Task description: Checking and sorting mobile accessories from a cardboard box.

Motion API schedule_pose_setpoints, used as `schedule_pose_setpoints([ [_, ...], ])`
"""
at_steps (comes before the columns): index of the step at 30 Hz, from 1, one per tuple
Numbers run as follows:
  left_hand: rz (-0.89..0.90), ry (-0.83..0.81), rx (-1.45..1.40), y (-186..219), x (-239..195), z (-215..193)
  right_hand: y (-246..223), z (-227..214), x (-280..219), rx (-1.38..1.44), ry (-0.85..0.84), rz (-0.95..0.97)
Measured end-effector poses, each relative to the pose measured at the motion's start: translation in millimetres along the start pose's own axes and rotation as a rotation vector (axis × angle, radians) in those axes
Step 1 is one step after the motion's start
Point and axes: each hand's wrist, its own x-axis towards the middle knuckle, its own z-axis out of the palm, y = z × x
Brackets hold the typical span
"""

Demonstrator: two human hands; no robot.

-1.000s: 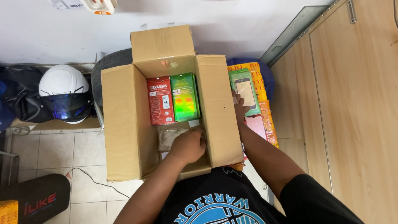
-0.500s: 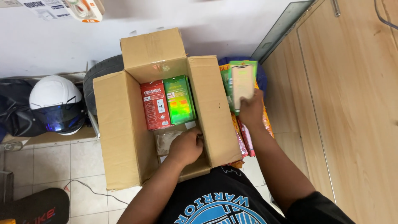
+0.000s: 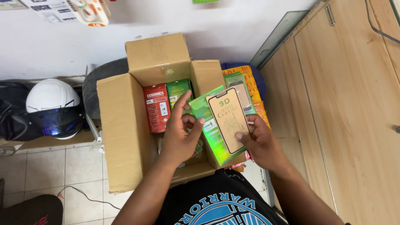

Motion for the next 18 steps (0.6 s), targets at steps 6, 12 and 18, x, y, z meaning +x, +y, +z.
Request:
schedule_pose_setpoints([
  [6,-0.059,0.124,0.202,-28,-12,-27,12,15,-9,-0.039,-0.147,-0.027],
  [12,-0.302,-0.04,-0.96,11,-21,-16,2,33,-13,-0.046,-0.293,0.165],
  [18,-0.163,-0.294,-0.743,22,-33,-20,14,-2,4,-0.228,-0.226,-0.191],
])
